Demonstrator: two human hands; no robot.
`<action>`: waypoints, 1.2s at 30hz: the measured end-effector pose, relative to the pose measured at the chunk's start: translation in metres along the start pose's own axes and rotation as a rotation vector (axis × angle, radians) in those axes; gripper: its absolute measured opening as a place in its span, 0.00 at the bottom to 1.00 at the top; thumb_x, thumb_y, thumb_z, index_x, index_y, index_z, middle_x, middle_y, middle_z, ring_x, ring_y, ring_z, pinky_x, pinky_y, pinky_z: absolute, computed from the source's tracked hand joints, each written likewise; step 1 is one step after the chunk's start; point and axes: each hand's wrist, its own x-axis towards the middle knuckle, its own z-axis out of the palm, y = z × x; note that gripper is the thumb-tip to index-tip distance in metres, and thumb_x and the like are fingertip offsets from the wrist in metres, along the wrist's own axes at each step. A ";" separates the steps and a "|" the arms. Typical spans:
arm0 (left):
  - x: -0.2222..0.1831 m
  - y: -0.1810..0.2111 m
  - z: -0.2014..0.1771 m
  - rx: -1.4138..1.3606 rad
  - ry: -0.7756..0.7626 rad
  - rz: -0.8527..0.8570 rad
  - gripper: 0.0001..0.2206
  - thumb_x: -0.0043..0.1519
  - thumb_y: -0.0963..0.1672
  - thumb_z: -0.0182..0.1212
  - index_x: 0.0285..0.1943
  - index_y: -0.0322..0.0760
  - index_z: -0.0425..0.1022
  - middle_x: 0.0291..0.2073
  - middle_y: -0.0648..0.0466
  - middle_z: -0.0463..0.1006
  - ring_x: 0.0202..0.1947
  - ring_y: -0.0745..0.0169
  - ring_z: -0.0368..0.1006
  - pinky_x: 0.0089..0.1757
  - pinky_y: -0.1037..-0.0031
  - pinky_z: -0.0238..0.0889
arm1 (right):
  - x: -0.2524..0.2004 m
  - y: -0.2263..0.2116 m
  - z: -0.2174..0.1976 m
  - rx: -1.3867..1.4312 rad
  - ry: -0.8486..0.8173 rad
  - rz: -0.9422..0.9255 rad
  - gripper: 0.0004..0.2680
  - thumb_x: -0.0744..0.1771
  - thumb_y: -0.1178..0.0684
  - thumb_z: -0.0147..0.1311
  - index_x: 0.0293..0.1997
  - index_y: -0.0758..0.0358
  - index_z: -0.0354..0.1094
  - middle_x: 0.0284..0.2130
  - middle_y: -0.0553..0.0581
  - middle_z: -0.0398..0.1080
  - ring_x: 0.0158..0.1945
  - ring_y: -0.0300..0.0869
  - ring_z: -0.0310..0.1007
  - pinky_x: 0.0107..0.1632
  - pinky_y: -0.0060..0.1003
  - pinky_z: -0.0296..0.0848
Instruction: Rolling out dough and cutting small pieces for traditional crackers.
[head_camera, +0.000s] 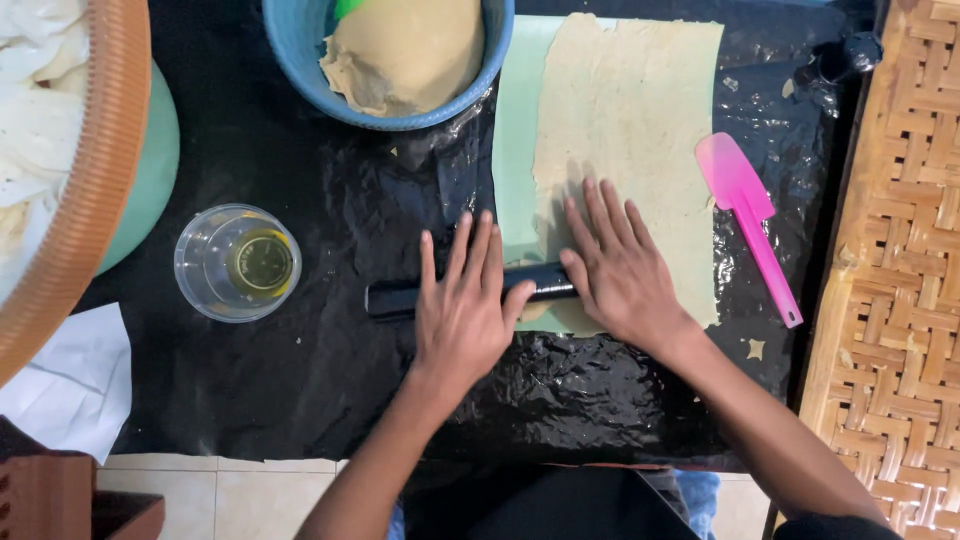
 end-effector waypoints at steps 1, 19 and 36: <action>0.008 -0.002 0.000 0.001 0.004 0.000 0.32 0.70 0.56 0.48 0.71 0.24 0.64 0.73 0.40 0.58 0.77 0.44 0.49 0.68 0.38 0.37 | 0.008 0.003 -0.001 -0.002 0.003 -0.002 0.24 0.73 0.42 0.33 0.76 0.68 0.48 0.75 0.70 0.46 0.78 0.58 0.41 0.75 0.54 0.42; 0.024 -0.025 -0.037 -0.224 0.151 0.118 0.23 0.61 0.53 0.66 0.52 0.30 0.76 0.42 0.45 0.75 0.45 0.44 0.70 0.46 0.56 0.64 | 0.071 0.032 0.010 0.050 0.234 0.197 0.22 0.74 0.48 0.37 0.76 0.76 0.47 0.74 0.81 0.41 0.78 0.68 0.39 0.75 0.58 0.46; 0.016 -0.015 -0.038 -0.117 -0.114 0.188 0.25 0.58 0.52 0.68 0.55 0.31 0.68 0.41 0.42 0.79 0.45 0.45 0.75 0.49 0.53 0.62 | 0.023 0.018 -0.035 0.211 -0.020 0.177 0.23 0.73 0.37 0.37 0.67 0.65 0.63 0.72 0.73 0.51 0.75 0.63 0.45 0.69 0.59 0.49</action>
